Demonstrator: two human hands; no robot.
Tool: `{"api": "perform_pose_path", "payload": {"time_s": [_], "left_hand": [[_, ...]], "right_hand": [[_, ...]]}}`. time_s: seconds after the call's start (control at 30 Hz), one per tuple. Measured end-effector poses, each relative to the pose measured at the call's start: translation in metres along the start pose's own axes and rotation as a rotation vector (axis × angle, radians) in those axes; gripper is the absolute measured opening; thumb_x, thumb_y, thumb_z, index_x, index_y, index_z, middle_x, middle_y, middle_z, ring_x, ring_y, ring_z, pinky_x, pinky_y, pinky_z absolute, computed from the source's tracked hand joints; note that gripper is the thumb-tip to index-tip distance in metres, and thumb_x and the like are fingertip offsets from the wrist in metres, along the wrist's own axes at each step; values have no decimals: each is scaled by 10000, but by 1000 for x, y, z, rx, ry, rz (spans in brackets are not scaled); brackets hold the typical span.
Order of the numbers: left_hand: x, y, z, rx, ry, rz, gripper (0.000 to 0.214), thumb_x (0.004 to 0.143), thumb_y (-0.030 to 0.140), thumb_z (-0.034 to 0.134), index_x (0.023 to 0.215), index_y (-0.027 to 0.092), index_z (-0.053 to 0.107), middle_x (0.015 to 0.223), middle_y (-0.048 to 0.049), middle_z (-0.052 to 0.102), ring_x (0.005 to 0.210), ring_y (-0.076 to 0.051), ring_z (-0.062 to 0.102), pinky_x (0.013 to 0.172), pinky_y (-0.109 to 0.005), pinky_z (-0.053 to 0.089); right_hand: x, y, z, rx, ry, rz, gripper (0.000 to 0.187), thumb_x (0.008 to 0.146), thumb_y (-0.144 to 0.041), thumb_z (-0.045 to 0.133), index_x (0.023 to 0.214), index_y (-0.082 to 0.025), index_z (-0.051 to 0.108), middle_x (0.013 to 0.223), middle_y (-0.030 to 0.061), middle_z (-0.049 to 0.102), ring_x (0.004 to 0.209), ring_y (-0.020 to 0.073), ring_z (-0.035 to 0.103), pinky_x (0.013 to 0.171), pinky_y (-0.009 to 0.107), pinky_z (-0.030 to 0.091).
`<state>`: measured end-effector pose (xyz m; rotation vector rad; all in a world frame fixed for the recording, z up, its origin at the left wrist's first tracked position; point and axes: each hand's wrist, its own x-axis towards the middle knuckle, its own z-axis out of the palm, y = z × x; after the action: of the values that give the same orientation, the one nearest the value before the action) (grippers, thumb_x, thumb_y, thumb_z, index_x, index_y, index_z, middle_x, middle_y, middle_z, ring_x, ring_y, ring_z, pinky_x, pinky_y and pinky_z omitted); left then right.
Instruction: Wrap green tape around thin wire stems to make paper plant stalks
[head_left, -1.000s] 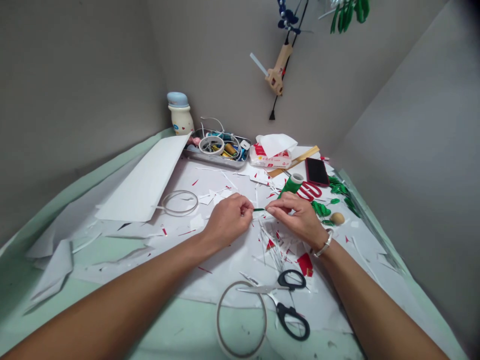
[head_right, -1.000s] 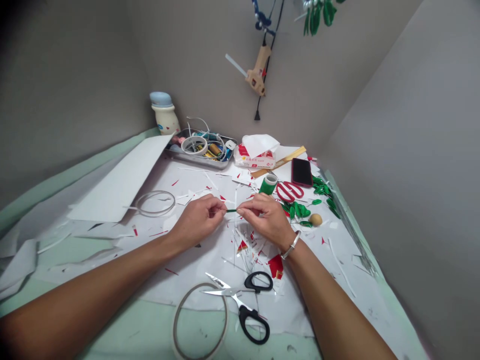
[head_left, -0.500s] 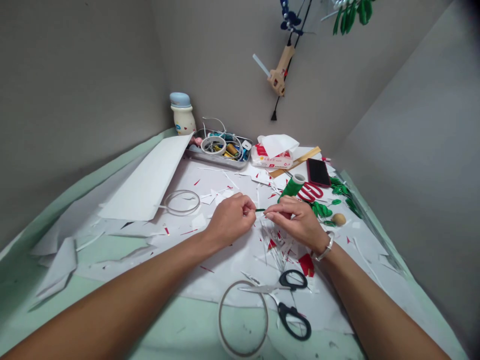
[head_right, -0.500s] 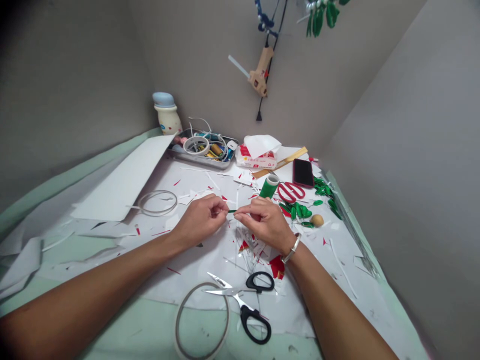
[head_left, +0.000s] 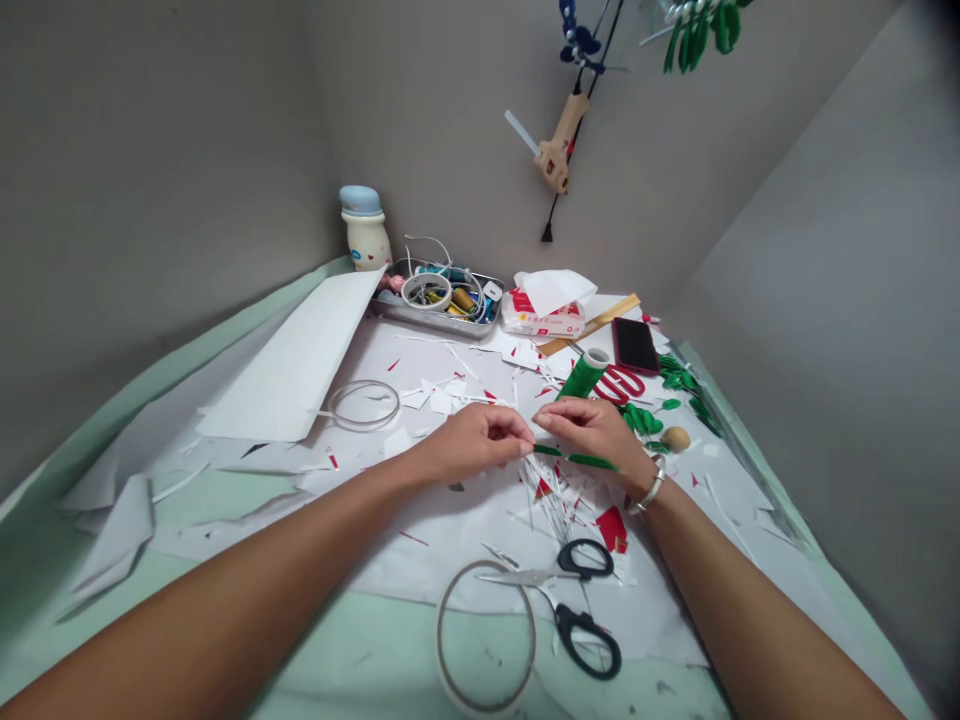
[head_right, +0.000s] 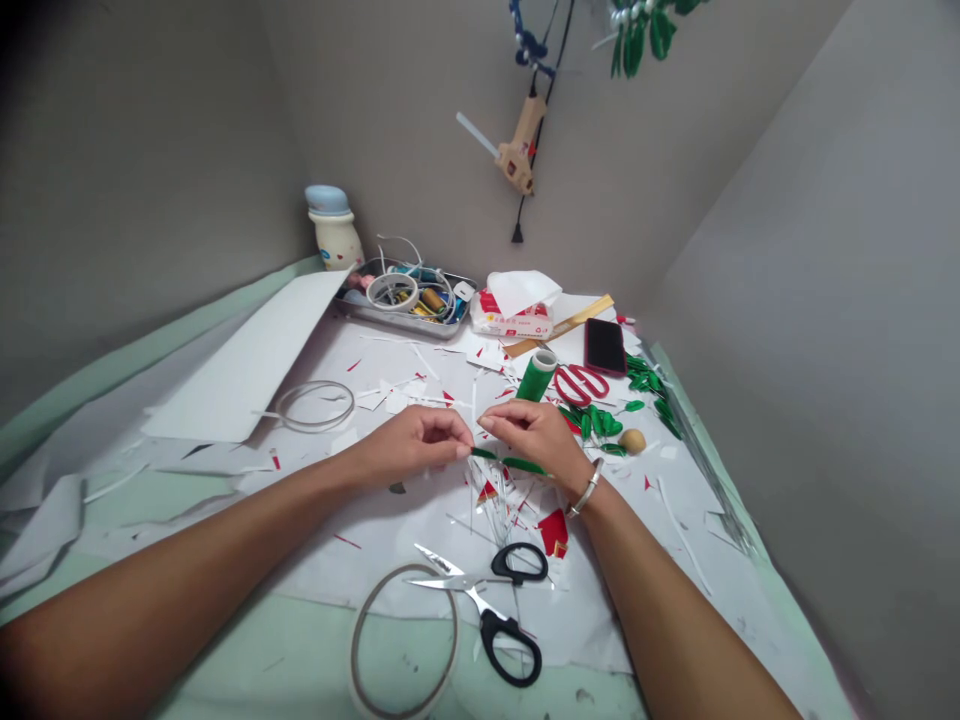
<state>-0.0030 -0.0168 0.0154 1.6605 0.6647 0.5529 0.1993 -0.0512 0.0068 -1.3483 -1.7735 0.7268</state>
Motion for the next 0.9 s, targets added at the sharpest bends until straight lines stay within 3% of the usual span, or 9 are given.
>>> {"api": "perform_pose_path", "payload": {"time_s": [0.17, 0.3, 0.5, 0.63, 0.77, 0.9], "left_hand": [[3, 1, -3, -70, 166, -17, 205, 733, 352, 616, 789, 157, 640, 575, 27, 537, 527, -91, 473, 520, -210, 362], [5, -3, -4, -23, 295, -16, 211, 736, 356, 610, 786, 152, 628, 592, 24, 550, 536, -97, 483, 529, -216, 379], [6, -11, -2, 312, 460, 21, 164, 770, 287, 540, 800, 165, 645, 715, -4, 631, 623, -126, 541, 596, -235, 410], [5, -11, -1, 576, 478, 83, 124, 753, 211, 517, 751, 172, 635, 767, -21, 636, 681, -141, 552, 641, -247, 415], [3, -8, 1, 684, 453, 110, 103, 727, 167, 517, 724, 171, 620, 765, -29, 618, 671, -141, 544, 614, -243, 404], [0, -6, 4, 677, 318, 149, 110, 719, 154, 517, 716, 170, 626, 724, -16, 603, 659, -131, 530, 612, -234, 391]], "right_hand": [[-3, 2, 12, -36, 28, -2, 230, 846, -358, 573, 857, -189, 729, 819, 30, 721, 743, 177, 644, 652, 279, 491], [-6, -1, 21, -174, -30, -168, 176, 861, -285, 568, 900, -225, 729, 863, 24, 727, 763, 159, 643, 715, 279, 477], [-9, -5, 19, -451, -74, -359, 155, 870, -277, 575, 912, -237, 718, 685, 6, 632, 674, 132, 559, 676, 272, 381], [-9, -8, 13, -452, -37, -407, 158, 877, -290, 570, 889, -230, 716, 718, 13, 630, 686, 131, 548, 672, 278, 358], [-8, -10, 10, -463, 19, -434, 163, 870, -303, 579, 863, -229, 725, 665, 9, 600, 642, 131, 520, 652, 289, 337], [-8, -13, 8, -395, 57, -382, 165, 859, -302, 592, 848, -220, 734, 620, 6, 565, 624, 135, 506, 634, 284, 353]]}}
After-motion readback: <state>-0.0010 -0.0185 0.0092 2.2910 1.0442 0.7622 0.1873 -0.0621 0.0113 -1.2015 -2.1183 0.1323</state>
